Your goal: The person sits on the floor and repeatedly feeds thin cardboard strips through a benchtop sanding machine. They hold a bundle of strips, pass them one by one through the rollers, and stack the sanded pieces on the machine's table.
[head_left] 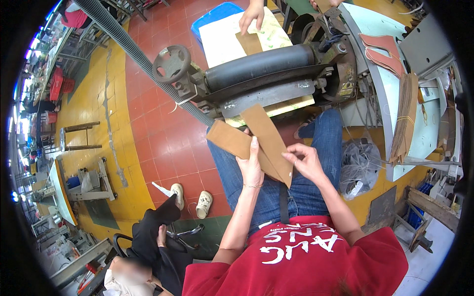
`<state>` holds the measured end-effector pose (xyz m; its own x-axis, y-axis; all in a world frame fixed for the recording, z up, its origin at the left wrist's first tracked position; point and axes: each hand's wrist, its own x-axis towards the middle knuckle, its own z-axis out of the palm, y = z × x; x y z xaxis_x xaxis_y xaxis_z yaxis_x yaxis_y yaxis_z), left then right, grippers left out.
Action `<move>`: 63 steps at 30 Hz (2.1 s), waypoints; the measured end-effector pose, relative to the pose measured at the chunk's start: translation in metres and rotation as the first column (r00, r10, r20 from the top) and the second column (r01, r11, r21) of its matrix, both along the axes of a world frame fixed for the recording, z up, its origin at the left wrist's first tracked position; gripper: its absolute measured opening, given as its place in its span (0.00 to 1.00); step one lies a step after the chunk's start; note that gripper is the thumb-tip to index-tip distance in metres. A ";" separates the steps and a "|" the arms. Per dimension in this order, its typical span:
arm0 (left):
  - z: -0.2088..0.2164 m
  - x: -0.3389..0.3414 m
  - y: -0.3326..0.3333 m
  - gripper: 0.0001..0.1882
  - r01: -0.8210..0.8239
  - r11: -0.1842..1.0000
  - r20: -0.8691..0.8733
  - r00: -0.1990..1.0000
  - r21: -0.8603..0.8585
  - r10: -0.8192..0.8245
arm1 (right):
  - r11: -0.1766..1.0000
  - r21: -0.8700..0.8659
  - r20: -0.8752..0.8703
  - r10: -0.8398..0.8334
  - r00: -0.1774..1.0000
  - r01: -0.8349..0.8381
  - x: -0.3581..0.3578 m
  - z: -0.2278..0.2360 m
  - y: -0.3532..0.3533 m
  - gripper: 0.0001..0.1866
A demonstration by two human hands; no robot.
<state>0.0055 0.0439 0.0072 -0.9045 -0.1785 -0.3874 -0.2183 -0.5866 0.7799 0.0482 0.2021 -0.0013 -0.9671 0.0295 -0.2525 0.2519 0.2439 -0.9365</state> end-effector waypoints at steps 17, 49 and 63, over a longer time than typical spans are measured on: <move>0.030 0.011 -0.064 0.34 0.128 0.927 -0.099 0.990 0.352 -0.099 | 0.925 -0.201 0.315 -0.251 0.915 0.323 -0.043 -0.041 0.016 0.10; 0.015 0.013 -0.051 0.30 0.203 0.969 0.052 0.976 0.137 -0.212 | 0.842 -0.304 0.425 -0.298 0.855 0.445 -0.030 -0.039 0.015 0.12; 0.020 0.008 -0.021 0.15 0.116 0.993 0.126 0.986 -0.020 -0.112 | 0.597 -0.698 0.475 -0.028 0.880 0.396 -0.041 -0.041 0.000 0.39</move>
